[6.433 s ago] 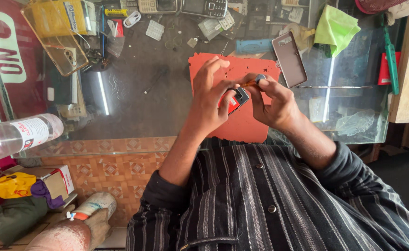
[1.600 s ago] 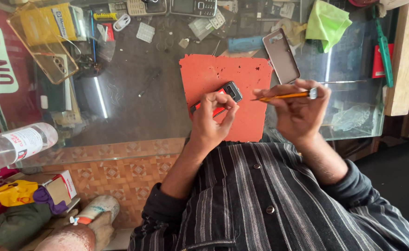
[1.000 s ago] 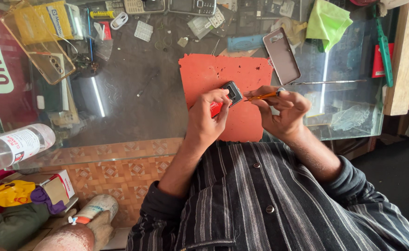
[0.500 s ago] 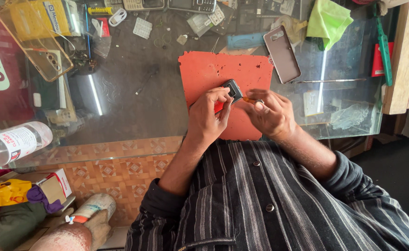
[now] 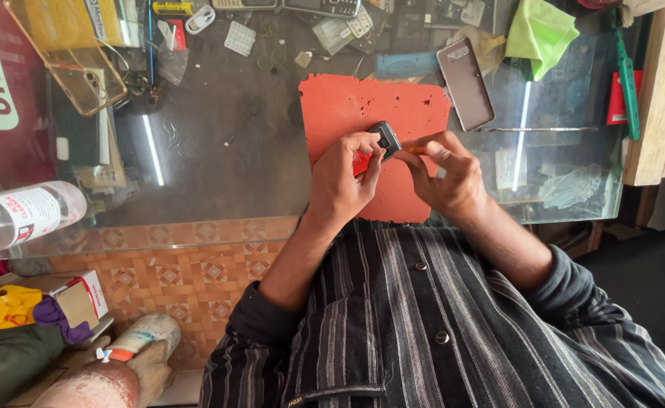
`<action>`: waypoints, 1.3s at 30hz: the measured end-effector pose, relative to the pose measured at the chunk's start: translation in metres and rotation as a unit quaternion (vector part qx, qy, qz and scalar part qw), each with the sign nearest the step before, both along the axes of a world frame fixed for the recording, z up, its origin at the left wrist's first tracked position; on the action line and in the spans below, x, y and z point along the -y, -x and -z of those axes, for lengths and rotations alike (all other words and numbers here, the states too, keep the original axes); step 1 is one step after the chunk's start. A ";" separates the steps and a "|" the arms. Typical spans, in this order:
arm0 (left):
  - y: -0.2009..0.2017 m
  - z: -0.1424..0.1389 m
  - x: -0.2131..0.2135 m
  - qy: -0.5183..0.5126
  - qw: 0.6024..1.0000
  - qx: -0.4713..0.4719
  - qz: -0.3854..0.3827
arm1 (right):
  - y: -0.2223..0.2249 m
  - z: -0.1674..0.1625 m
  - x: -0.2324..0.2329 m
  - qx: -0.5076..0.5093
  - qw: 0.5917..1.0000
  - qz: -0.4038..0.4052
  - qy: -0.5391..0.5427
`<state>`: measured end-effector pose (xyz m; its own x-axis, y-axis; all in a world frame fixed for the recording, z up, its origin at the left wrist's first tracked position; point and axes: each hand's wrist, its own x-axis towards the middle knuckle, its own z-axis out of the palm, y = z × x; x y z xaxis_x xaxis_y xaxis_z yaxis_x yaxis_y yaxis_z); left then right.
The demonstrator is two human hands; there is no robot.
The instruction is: The person disassembles a feature phone at a repair bench, unscrewing and prying open the back cover and handling the battery and internal parts, then reassembles the phone. They press its buttons to power it on and test the screen, briefly walking through the shop while operating the phone.
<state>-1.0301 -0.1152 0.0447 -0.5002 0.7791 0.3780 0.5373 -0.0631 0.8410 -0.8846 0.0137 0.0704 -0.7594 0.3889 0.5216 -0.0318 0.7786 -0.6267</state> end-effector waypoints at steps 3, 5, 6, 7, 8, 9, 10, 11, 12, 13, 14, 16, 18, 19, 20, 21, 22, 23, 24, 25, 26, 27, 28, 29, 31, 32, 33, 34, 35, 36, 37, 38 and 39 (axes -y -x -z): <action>-0.020 0.003 -0.012 0.005 1.000 0.016 -0.013 | -0.019 0.000 -0.011 -0.024 0.999 -0.020 -0.037; -0.031 0.006 -0.019 -0.007 1.000 0.017 -0.010 | -0.030 -0.001 -0.016 0.011 0.999 -0.009 -0.047; -0.034 0.007 -0.021 -0.014 1.000 0.018 -0.008 | -0.033 0.000 -0.016 0.053 0.997 0.027 -0.050; -0.037 0.009 -0.022 -0.015 0.999 0.032 -0.003 | -0.036 0.001 -0.015 0.095 0.992 0.062 -0.053; -0.040 0.010 -0.022 -0.015 0.999 0.045 0.002 | -0.037 0.001 -0.016 0.059 0.995 0.057 -0.055; -0.044 0.012 -0.023 -0.017 0.998 0.058 0.007 | -0.039 0.001 -0.016 0.022 0.997 0.052 -0.059; -0.046 0.014 -0.023 -0.021 0.997 0.077 0.008 | -0.040 0.000 -0.016 -0.017 0.997 0.046 -0.062; -0.050 0.016 -0.022 -0.023 0.995 0.097 0.009 | -0.042 0.000 -0.016 -0.021 0.999 0.015 -0.031; -0.053 0.017 -0.022 -0.027 0.992 0.120 0.009 | -0.043 -0.001 -0.016 -0.023 1.000 -0.016 0.000; -0.056 0.020 -0.021 -0.043 0.989 0.141 0.009 | -0.044 -0.002 -0.017 -0.025 0.998 -0.047 0.030; -0.059 0.022 -0.020 -0.060 0.985 0.162 0.009 | -0.046 -0.004 -0.016 0.029 1.000 0.011 0.005; -0.062 0.026 -0.016 -0.087 0.978 0.191 0.001 | -0.050 -0.005 -0.018 0.134 0.982 0.126 -0.044; -0.062 0.030 -0.008 -0.109 0.972 0.206 -0.016 | -0.053 -0.005 -0.019 0.018 0.997 0.043 -0.068; -0.060 0.032 -0.001 -0.107 0.973 0.200 -0.031 | -0.054 -0.005 -0.019 -0.039 0.996 0.001 -0.080; -0.056 0.034 0.007 -0.105 0.974 0.196 -0.046 | -0.053 -0.005 -0.018 -0.023 0.999 0.015 -0.029; -0.052 0.037 0.015 -0.103 0.974 0.192 -0.061 | -0.053 -0.003 -0.017 -0.007 0.999 0.028 0.022; -0.047 0.039 0.023 -0.096 0.973 0.195 -0.073 | -0.053 -0.001 -0.016 0.010 0.996 0.043 0.073; -0.042 0.043 0.032 -0.087 0.973 0.197 -0.085 | -0.052 0.000 -0.014 0.008 0.998 0.056 0.032; -0.038 0.045 0.040 -0.078 0.972 0.200 -0.096 | -0.052 0.000 -0.012 0.006 0.997 0.070 -0.010; -0.034 0.048 0.046 -0.079 0.971 0.204 -0.099 | -0.051 0.000 -0.010 0.002 0.995 0.084 -0.053; -0.030 0.050 0.053 -0.077 0.970 0.209 -0.102 | -0.050 -0.002 -0.008 0.035 0.994 0.086 -0.065; -0.027 0.051 0.059 -0.076 0.968 0.215 -0.103 | -0.050 -0.003 -0.005 0.070 0.990 0.090 -0.078; -0.024 0.052 0.064 -0.082 0.969 0.215 -0.090 | -0.049 -0.005 -0.002 0.104 0.986 0.093 -0.091; -0.023 0.052 0.068 -0.087 0.969 0.215 -0.079 | -0.047 -0.006 0.001 0.115 0.987 0.088 -0.073; -0.021 0.049 0.072 -0.095 0.970 0.222 -0.028 | -0.041 -0.008 0.008 0.139 0.987 0.078 -0.034; -0.021 0.047 0.072 -0.099 0.968 0.229 0.012 | -0.036 -0.007 0.012 0.073 0.994 0.077 -0.013; -0.022 0.045 0.071 -0.101 0.965 0.237 0.054 | -0.031 -0.006 0.016 0.008 0.997 0.077 0.008; -0.023 0.043 0.068 -0.080 0.974 0.197 0.079 | -0.025 -0.005 0.019 -0.057 0.995 0.076 0.027; -0.023 0.040 0.065 -0.058 0.981 0.155 0.104 | -0.019 -0.004 0.023 -0.049 0.994 0.094 -0.010; -0.023 0.039 0.060 -0.046 0.982 0.129 0.128 | -0.014 -0.004 0.026 -0.041 0.992 0.111 -0.047; -0.022 0.037 0.057 -0.032 0.983 0.102 0.151 | -0.008 -0.006 0.030 -0.033 0.988 0.126 -0.082; -0.021 0.036 0.054 -0.019 0.982 0.076 0.174 | -0.002 -0.007 0.033 -0.023 0.983 0.146 -0.112; -0.019 0.034 0.053 -0.023 0.983 0.061 0.174 | 0.002 -0.009 0.036 -0.012 0.975 0.167 -0.143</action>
